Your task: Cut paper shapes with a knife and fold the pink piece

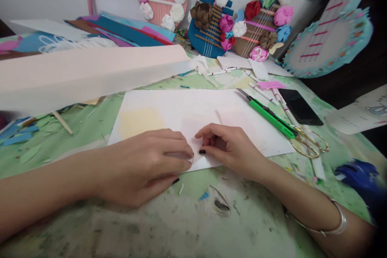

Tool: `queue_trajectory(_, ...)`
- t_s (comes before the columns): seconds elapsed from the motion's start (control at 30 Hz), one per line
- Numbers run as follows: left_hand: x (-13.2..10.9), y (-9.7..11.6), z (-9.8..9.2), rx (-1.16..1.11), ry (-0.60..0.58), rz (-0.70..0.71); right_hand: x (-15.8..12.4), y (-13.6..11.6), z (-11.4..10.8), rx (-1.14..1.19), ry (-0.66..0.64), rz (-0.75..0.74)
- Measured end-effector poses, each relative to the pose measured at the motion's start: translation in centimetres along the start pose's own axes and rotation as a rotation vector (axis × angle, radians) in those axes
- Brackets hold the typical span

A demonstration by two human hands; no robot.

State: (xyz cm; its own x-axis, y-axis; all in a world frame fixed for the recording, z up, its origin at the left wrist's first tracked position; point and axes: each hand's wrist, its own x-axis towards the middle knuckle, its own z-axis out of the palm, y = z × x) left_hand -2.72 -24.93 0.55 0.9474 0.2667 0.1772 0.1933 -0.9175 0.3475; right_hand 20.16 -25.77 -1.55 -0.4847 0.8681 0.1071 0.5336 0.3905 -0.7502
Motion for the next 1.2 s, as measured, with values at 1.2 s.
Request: queue_trajectory(1.2,-0.19,-0.63,0.28,0.012,-0.013,0.066,0.05,0.34,0.01,-0.02,0.049,-0.01)
